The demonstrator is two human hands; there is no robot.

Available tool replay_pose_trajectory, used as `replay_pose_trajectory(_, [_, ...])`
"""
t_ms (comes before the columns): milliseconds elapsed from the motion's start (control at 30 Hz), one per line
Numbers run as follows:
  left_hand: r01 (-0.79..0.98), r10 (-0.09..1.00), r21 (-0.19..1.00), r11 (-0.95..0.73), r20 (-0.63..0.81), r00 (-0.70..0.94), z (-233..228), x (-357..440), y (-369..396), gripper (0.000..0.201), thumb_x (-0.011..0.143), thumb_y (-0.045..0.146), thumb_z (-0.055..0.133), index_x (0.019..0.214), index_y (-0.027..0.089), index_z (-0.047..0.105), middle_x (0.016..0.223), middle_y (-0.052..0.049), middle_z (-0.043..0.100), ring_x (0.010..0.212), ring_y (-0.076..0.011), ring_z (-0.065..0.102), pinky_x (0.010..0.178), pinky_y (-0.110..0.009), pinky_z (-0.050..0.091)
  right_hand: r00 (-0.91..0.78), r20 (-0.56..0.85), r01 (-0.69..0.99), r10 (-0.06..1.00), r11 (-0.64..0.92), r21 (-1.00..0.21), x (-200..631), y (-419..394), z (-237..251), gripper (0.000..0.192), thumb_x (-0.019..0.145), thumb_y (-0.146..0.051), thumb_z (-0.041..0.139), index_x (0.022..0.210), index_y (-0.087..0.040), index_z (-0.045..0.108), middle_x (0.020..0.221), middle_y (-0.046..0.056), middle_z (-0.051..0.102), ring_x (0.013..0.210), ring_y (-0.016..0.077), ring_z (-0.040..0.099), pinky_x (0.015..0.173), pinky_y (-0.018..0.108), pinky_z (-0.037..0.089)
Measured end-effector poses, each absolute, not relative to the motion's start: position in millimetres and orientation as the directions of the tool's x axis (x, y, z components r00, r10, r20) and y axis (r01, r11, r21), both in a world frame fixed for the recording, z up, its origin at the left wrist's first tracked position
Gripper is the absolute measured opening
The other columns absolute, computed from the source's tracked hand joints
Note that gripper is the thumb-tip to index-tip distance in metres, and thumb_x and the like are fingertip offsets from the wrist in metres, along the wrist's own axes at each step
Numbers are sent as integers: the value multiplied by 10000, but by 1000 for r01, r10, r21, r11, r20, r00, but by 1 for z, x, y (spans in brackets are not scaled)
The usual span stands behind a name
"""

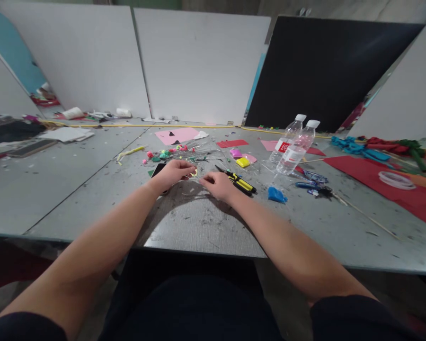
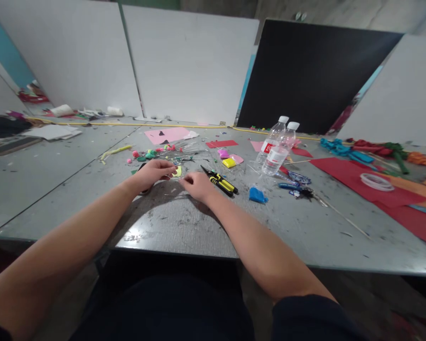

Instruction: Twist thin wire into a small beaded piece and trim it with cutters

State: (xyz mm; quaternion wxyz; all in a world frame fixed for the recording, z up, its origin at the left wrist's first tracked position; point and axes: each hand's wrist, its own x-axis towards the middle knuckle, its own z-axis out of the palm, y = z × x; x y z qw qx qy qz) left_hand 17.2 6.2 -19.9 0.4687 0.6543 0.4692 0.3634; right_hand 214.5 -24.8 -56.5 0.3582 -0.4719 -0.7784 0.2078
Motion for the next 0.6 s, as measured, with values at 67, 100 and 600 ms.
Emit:
replay_pose_trajectory(67, [278,962,953,-121,43,271,-20,17,7,118,799,294,766,785,179,750,815,-46,722,654,-97,582,668,-236,479,-437,317,607,842,536,-587,215,-29,-53,180,856,-325,716,801,-153,715,770,27,676,731,142,575,687,262,399])
replay_pose_trajectory(100, [278,964,953,-121,46,263,-19,17,7,124,795,298,770,778,178,746,808,-45,720,653,-99,580,664,-237,478,-498,292,613,817,570,-547,215,-31,-51,149,823,-303,757,813,-158,726,795,33,684,755,148,584,698,264,407])
replay_pose_trajectory(600, [222,991,971,-86,60,123,-18,18,5,143,786,300,772,790,167,718,845,-51,730,723,-114,603,694,-251,470,-611,221,682,760,647,-342,209,-40,-46,84,908,-139,643,839,-164,685,894,85,700,846,197,600,770,311,415])
